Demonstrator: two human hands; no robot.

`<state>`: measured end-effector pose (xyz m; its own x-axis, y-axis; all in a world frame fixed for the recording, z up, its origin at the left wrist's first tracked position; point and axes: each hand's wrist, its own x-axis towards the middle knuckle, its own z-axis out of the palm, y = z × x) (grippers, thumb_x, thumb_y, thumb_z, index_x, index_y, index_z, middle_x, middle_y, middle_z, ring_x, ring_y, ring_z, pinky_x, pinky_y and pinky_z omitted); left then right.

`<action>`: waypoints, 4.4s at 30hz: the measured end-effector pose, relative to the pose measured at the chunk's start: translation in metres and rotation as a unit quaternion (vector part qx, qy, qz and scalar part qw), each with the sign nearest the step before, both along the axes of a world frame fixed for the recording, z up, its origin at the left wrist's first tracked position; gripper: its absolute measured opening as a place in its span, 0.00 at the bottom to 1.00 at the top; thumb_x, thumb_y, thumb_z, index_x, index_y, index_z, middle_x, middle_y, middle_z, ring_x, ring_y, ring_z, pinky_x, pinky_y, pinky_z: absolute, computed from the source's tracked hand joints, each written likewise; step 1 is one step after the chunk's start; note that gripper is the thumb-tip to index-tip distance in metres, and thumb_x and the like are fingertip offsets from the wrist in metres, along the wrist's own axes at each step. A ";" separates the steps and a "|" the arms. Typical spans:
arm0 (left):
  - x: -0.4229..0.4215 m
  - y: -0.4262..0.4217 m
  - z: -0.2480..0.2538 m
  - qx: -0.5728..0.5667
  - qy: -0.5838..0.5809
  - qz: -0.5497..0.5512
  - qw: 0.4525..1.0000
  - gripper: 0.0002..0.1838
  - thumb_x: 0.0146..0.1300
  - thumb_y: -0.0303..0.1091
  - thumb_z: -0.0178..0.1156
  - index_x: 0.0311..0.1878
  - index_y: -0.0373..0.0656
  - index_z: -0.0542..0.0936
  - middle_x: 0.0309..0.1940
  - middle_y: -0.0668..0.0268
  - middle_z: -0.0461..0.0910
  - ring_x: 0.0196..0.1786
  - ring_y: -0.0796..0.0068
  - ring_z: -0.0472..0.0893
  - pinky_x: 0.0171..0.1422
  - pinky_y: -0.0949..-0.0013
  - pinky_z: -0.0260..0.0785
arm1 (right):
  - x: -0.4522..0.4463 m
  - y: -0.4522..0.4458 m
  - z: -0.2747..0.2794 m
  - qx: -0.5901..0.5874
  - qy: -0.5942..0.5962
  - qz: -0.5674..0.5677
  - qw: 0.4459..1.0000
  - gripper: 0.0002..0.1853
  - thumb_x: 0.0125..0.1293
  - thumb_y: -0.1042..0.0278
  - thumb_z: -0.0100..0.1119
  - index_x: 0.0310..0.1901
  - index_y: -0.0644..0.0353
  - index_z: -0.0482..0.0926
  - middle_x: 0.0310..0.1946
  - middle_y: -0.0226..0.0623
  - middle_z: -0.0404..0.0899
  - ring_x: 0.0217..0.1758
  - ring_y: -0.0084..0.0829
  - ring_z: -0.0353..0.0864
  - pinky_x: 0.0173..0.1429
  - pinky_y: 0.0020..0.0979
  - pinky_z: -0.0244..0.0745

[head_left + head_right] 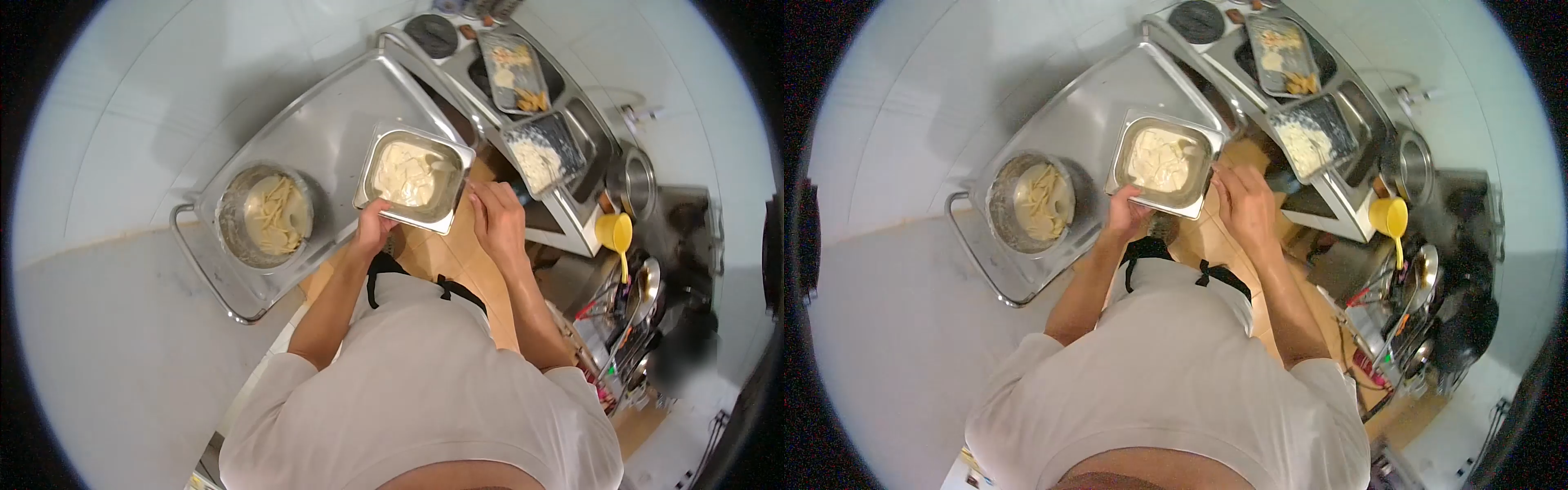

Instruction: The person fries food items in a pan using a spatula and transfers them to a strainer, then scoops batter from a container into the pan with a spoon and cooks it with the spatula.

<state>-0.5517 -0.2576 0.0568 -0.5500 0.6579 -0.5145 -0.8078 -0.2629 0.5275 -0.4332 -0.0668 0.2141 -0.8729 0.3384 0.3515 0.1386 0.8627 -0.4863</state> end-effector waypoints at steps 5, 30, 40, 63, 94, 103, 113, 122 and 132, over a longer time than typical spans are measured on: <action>0.062 0.049 0.100 -0.019 0.086 -0.088 0.992 0.26 0.66 0.37 0.50 0.62 0.29 0.69 0.58 0.54 0.75 0.61 0.61 0.76 0.66 0.55 0.70 | 0.098 0.010 0.029 0.076 0.047 -0.035 0.995 0.12 0.56 0.74 0.67 0.44 0.61 0.83 0.35 0.36 0.81 0.37 0.38 0.75 0.40 0.37 0.71; 0.513 0.224 0.143 -0.044 0.094 -0.429 0.897 0.32 0.71 0.57 0.50 0.66 0.39 0.68 0.54 0.56 0.79 0.48 0.64 0.85 0.42 0.60 0.84 | 0.623 0.050 0.047 -0.184 0.123 -0.450 0.865 0.09 0.67 0.76 0.54 0.35 0.69 0.83 0.28 0.47 0.82 0.32 0.43 0.80 0.38 0.36 0.73; 0.615 0.362 0.157 -0.006 0.092 -0.494 0.865 0.31 0.73 0.56 0.49 0.68 0.42 0.67 0.60 0.62 0.76 0.58 0.69 0.80 0.57 0.63 0.77 | 0.731 0.151 0.077 -0.053 0.103 -0.514 0.850 0.08 0.68 0.75 0.55 0.37 0.67 0.84 0.27 0.45 0.82 0.30 0.42 0.80 0.36 0.36 0.73; 0.828 0.372 0.178 -0.069 0.125 -0.190 0.971 0.36 0.72 0.60 0.47 0.71 0.40 0.63 0.64 0.59 0.72 0.62 0.68 0.76 0.59 0.64 0.73 | 0.906 0.354 0.067 -0.021 0.114 -0.083 0.990 0.06 0.55 0.77 0.66 0.35 0.60 0.80 0.32 0.38 0.82 0.34 0.40 0.79 0.38 0.35 0.75; 0.768 0.357 0.134 -0.011 0.181 -0.279 0.943 0.33 0.74 0.56 0.46 0.72 0.42 0.61 0.63 0.57 0.73 0.60 0.65 0.77 0.57 0.60 0.76 | 0.873 0.316 0.045 -0.287 0.079 -0.390 0.871 0.16 0.73 0.60 0.53 0.33 0.63 0.82 0.17 0.28 0.72 0.22 0.18 0.68 0.27 0.26 0.63; 0.759 0.372 0.137 -0.023 0.136 -0.309 0.941 0.34 0.72 0.61 0.47 0.68 0.42 0.67 0.58 0.57 0.77 0.56 0.66 0.80 0.55 0.58 0.76 | 0.875 0.313 0.029 -0.405 0.217 -0.415 0.786 0.14 0.74 0.61 0.53 0.34 0.61 0.80 0.19 0.23 0.70 0.21 0.14 0.64 0.24 0.20 0.56; 0.761 0.418 0.136 -0.013 0.121 -0.289 0.950 0.39 0.70 0.63 0.48 0.69 0.38 0.63 0.58 0.52 0.76 0.56 0.60 0.81 0.54 0.55 0.79 | 0.894 0.368 0.025 -0.463 0.318 -0.432 0.706 0.14 0.74 0.61 0.52 0.35 0.62 0.78 0.18 0.25 0.70 0.16 0.15 0.61 0.19 0.22 0.55; 0.748 0.434 0.106 -0.080 0.150 -0.265 0.949 0.42 0.68 0.65 0.46 0.70 0.35 0.62 0.60 0.49 0.73 0.59 0.56 0.79 0.56 0.56 0.79 | 0.946 0.458 -0.022 -0.381 0.265 -0.515 0.721 0.16 0.75 0.61 0.50 0.35 0.63 0.80 0.19 0.26 0.71 0.19 0.16 0.63 0.23 0.24 0.59; 0.752 0.414 0.109 -0.121 0.154 -0.202 0.960 0.44 0.66 0.69 0.47 0.72 0.39 0.62 0.66 0.52 0.69 0.65 0.56 0.73 0.63 0.51 0.71 | 0.895 0.525 -0.144 -0.025 -0.052 -0.506 0.860 0.11 0.67 0.67 0.54 0.34 0.67 0.79 0.26 0.59 0.80 0.32 0.58 0.82 0.36 0.51 0.77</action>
<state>0.2008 0.1563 0.1662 -0.4257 0.7309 -0.5335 -0.6139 0.1998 0.7636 0.4618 0.4586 0.0697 -0.1472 0.9563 0.2526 0.8518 0.2523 -0.4591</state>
